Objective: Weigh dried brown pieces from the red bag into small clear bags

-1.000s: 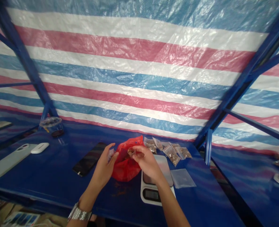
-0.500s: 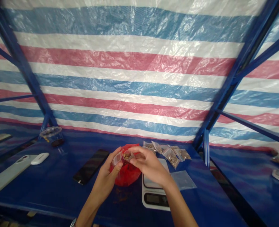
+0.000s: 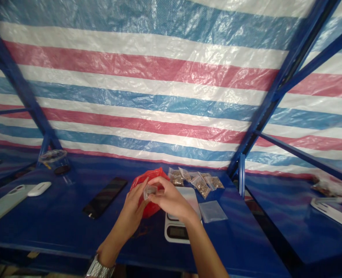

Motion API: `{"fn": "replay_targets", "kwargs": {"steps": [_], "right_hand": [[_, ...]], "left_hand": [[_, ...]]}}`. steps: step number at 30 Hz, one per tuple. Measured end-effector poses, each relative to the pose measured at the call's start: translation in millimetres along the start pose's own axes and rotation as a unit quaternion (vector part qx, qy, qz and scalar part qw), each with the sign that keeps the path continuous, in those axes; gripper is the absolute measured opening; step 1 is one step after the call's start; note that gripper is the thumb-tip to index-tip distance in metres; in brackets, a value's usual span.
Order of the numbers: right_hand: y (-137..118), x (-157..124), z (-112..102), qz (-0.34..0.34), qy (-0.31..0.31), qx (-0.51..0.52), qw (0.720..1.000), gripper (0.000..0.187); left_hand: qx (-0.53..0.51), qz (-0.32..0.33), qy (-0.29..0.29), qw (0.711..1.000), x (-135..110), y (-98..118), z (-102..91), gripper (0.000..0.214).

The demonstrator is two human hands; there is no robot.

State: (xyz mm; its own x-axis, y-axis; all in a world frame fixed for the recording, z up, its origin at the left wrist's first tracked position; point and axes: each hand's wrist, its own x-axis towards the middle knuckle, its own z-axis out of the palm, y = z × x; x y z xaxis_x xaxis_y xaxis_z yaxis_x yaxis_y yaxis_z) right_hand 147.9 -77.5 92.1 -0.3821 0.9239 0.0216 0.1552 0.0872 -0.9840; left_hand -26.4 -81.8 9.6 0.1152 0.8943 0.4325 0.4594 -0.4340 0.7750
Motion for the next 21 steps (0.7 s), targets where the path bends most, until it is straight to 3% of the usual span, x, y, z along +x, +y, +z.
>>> {"fn": "replay_targets", "kwargs": {"steps": [6,14,21], "right_hand": [[9,6,2,0.031,0.017,0.066,0.997,0.034],[7,9,3,-0.073,0.03,-0.119,0.99,0.04],[1,11,5,-0.113,0.073,-0.207,0.969,0.036]], "left_hand": [[0.02,0.011,-0.014,1.0,-3,-3,-4.1,0.06],[-0.002,0.009,0.003,1.0,0,-1,-1.3,0.049],[-0.097,-0.058,0.033,0.993,5,8,0.6,0.046]]}}
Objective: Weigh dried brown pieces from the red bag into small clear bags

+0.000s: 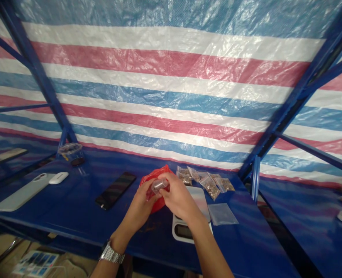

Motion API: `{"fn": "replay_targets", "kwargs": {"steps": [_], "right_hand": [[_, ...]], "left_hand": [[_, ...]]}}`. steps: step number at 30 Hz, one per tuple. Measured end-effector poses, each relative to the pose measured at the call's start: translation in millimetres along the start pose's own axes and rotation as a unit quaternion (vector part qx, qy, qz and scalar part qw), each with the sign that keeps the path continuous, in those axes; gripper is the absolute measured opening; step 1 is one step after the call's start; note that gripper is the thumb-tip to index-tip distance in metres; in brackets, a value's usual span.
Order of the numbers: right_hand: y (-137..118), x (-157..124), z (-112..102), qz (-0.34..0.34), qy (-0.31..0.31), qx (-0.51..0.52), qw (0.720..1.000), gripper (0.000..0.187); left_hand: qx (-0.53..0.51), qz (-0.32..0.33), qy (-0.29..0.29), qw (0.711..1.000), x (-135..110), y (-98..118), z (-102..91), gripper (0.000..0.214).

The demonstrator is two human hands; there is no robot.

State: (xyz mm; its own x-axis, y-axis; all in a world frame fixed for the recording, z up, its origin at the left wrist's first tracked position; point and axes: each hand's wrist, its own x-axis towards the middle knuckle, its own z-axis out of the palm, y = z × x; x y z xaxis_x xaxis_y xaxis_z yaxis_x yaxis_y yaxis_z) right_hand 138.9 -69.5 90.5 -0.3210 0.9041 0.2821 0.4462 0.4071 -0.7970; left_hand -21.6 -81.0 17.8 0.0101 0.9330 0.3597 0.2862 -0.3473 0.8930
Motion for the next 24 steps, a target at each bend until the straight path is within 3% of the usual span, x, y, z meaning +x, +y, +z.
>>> {"fn": "replay_targets", "kwargs": {"steps": [6,13,21,24], "right_hand": [[1,0,-2,-0.046,0.007,0.011,0.999,0.038],[3,3,-1,-0.021,0.006,0.049,0.999,0.029],[-4,8,-1,-0.023,0.009,0.098,0.995,0.032],[0,11,-1,0.007,0.04,0.153,0.987,0.035]], "left_hand": [[-0.052,-0.016,-0.002,0.999,1,9,-6.9,0.039],[-0.07,-0.015,-0.005,0.997,3,17,-13.6,0.036],[-0.081,-0.018,-0.002,0.997,3,19,-10.2,0.04],[-0.056,-0.028,0.051,0.997,1,26,-10.6,0.039]]}}
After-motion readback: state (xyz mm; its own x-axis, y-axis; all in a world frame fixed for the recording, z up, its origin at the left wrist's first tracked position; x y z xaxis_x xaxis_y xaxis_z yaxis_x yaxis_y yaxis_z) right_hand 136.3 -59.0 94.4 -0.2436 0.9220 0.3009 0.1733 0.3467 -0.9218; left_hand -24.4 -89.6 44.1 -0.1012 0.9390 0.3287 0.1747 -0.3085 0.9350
